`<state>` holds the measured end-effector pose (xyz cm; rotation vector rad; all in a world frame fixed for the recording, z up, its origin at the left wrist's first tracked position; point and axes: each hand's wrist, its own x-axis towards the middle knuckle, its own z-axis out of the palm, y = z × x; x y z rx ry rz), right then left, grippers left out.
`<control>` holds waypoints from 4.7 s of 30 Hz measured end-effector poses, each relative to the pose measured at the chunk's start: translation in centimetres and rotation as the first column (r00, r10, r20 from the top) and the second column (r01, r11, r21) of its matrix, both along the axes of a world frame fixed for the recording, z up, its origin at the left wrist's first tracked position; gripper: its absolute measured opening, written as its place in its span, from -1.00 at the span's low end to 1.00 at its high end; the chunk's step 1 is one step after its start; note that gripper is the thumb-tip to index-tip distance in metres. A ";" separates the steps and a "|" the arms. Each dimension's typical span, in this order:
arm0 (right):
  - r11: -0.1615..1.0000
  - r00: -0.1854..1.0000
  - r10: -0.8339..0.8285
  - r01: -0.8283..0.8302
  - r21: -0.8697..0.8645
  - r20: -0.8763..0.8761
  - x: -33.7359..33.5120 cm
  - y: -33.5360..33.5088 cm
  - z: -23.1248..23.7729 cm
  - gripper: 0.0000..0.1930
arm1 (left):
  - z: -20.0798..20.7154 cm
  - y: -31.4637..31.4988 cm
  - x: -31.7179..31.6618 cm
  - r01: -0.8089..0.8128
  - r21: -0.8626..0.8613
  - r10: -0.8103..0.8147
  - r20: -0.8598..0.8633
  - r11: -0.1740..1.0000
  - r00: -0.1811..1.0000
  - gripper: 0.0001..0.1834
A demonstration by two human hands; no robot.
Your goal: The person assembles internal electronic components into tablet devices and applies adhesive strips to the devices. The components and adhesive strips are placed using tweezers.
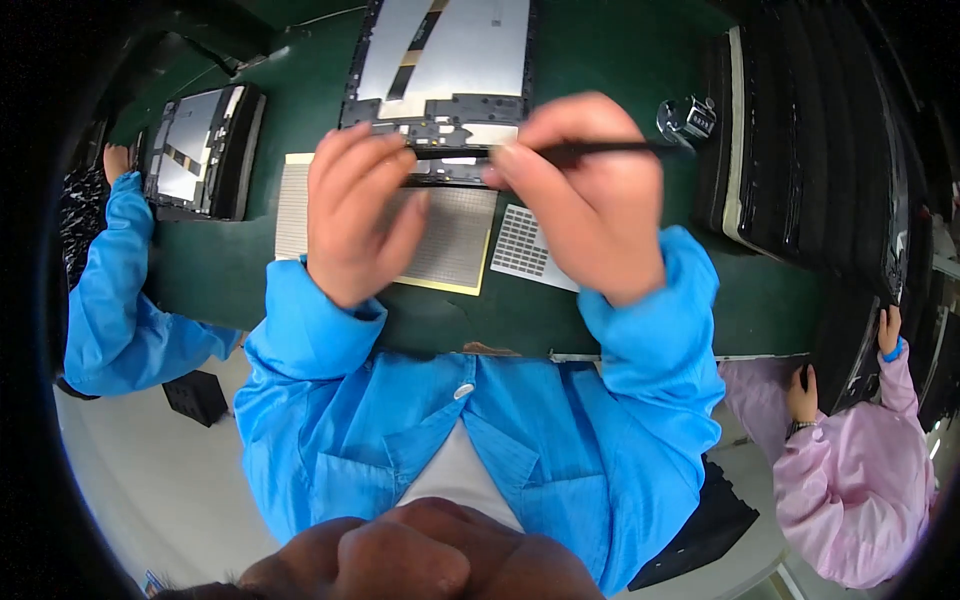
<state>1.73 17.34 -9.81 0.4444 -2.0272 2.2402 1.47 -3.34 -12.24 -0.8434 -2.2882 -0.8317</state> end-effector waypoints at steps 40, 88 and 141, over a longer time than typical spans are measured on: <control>0.966 0.982 -0.010 -0.039 0.257 0.187 4.8 1.0 -5.9 -0.87 | -2.7 0.5 1.3 0.414 -0.104 -0.354 0.360 0.904 0.863 -0.78; 0.963 0.997 0.014 0.008 0.271 -0.079 -1.0 -3.6 -0.3 -0.87 | -1.9 -2.2 -0.9 -0.113 -0.085 0.121 0.094 0.990 0.988 -0.59; 0.959 0.996 0.061 -0.077 0.274 0.067 -3.2 -1.8 -1.3 -0.87 | -1.6 -1.4 -1.0 -0.072 -0.033 0.076 0.185 0.997 0.980 -0.53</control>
